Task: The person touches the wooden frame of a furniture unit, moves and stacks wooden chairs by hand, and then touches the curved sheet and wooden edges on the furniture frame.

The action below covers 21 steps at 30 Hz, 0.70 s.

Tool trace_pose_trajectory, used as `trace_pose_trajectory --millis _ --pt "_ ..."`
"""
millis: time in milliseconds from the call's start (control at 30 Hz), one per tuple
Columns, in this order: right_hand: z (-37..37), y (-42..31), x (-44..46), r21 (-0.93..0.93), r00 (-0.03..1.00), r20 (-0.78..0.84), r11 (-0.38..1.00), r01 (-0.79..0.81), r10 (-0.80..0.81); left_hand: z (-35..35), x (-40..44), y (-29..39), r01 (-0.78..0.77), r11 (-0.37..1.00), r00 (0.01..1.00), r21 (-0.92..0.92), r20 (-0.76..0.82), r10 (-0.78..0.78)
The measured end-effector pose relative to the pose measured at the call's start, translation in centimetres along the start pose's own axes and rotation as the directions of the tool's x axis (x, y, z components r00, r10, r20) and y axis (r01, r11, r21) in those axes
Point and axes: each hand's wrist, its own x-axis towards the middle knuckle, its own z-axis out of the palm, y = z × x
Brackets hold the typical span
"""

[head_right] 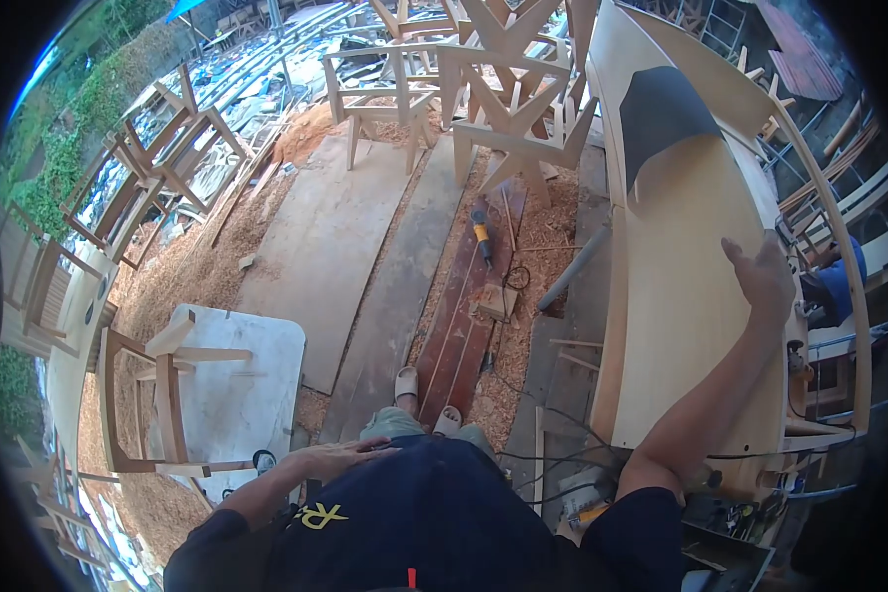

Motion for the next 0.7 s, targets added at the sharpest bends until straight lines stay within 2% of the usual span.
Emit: trace_pose_trajectory --millis 33,133,233,267,300,400,467,600,700 --pt "0.0 -0.1 -0.2 0.007 1.0 0.001 1.0 -0.004 0.004 0.0 0.0 -0.1 -0.002 1.0 1.0 -0.006 -0.005 0.002" --pt "1.5 0.7 0.0 -0.017 0.981 -0.189 0.999 0.05 -0.053 0.0 0.1 -0.3 -0.033 0.999 0.999 -0.005 -0.021 0.033" --pt "-0.5 -0.4 -0.4 0.096 0.999 0.031 0.995 0.023 -0.026 0.7 0.2 -1.0 -0.085 0.996 0.995 0.03 -0.052 0.087" --pt "1.4 1.5 1.1 0.084 0.995 -0.063 0.993 0.082 -0.077 0.8 0.3 -1.3 -0.099 0.994 0.993 0.048 -0.053 0.102" --pt "2.4 2.7 2.1 0.115 0.988 -0.084 0.984 0.135 -0.126 1.0 0.4 -1.5 -0.116 0.991 0.992 0.07 -0.05 0.12" --pt "0.8 0.7 0.5 0.046 0.999 -0.027 0.998 0.04 -0.039 1.6 0.4 -1.8 0.005 1.0 0.997 -0.018 -0.079 -0.006" --pt "-0.1 -0.1 0.2 0.045 0.999 0.019 0.998 0.039 -0.04 0.5 -0.1 -0.4 0.011 0.999 0.998 -0.05 -0.067 -0.014" --pt "0.1 0.4 0.5 0.032 0.994 0.024 0.994 0.104 -0.104 -0.2 -0.4 -0.2 0.044 0.999 0.999 -0.022 -0.012 -0.044" --pt "2.3 2.8 2.1 0.128 0.985 -0.054 0.977 0.169 -0.163 0.6 -0.1 -0.8 0.078 0.996 0.997 -0.042 -0.022 -0.079"
